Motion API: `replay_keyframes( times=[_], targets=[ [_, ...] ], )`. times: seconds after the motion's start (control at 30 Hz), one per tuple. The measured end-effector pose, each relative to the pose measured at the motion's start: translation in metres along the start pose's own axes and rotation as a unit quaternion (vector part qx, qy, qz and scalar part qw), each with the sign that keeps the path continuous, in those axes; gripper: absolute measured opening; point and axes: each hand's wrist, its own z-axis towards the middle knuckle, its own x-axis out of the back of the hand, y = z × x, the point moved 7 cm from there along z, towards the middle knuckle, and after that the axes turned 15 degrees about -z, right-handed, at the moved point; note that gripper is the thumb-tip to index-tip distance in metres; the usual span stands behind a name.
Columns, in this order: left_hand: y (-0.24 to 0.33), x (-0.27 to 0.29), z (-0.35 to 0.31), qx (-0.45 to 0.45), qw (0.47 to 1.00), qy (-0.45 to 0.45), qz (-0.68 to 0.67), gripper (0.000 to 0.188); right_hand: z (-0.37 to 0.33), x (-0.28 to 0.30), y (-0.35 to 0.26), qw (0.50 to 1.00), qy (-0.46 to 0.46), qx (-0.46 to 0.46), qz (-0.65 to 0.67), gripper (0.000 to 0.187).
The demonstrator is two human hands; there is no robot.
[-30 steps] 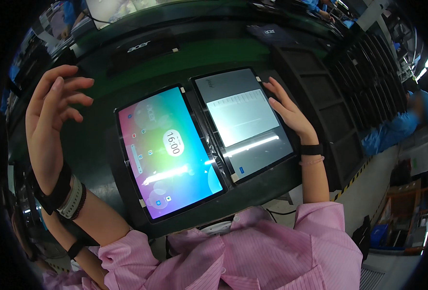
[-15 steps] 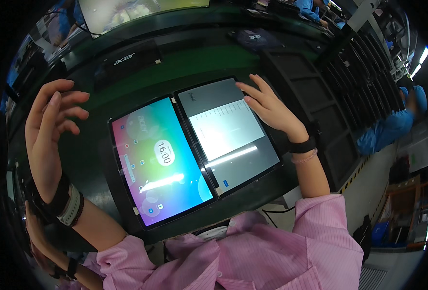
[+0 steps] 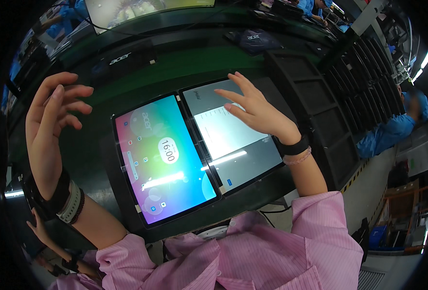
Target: The recorder is removing protective films and performing touch screen tests on multiple tablet devices on an assembly line.
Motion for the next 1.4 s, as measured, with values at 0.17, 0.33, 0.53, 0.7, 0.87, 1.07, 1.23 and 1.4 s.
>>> replay_keyframes(
  times=[0.17, 0.33, 0.53, 0.7, 0.87, 1.07, 1.23, 1.4],
  targets=[
    [0.001, 0.002, -0.002, -0.004, 1.0, 0.001, 0.006, 0.029, 0.005, 0.001, -0.02, 0.999, -0.025, 0.032, -0.015, 0.043],
    [0.002, 0.002, -0.003, -0.014, 1.0, 0.004, 0.009, 0.029, 0.001, 0.005, -0.025, 0.999, -0.018, 0.022, 0.033, 0.049],
    [0.004, 0.006, -0.008, -0.017, 1.0, 0.006, 0.002, 0.029, -0.01, 0.011, -0.022, 1.0, 0.008, 0.014, 0.026, 0.045],
    [0.005, 0.002, -0.007, -0.01, 1.0, 0.006, -0.009, 0.03, -0.028, 0.037, -0.044, 0.985, 0.034, 0.02, 0.165, 0.042],
    [0.012, 0.0, -0.008, 0.001, 1.0, 0.0, 0.004, 0.03, -0.046, 0.097, -0.139, 0.705, 0.044, 0.252, 0.662, 0.041],
    [0.004, 0.005, -0.008, -0.007, 1.0, 0.01, 0.025, 0.032, -0.044, 0.104, -0.153, 0.661, 0.059, 0.22, 0.715, 0.032],
    [0.002, 0.008, -0.007, -0.012, 1.0, 0.006, 0.003, 0.035, -0.041, 0.092, -0.158, 0.693, 0.012, 0.171, 0.701, 0.031],
    [0.008, 0.007, -0.009, -0.012, 1.0, 0.011, 0.019, 0.036, -0.031, 0.084, -0.165, 0.722, -0.042, 0.14, 0.677, 0.033]
  ],
)
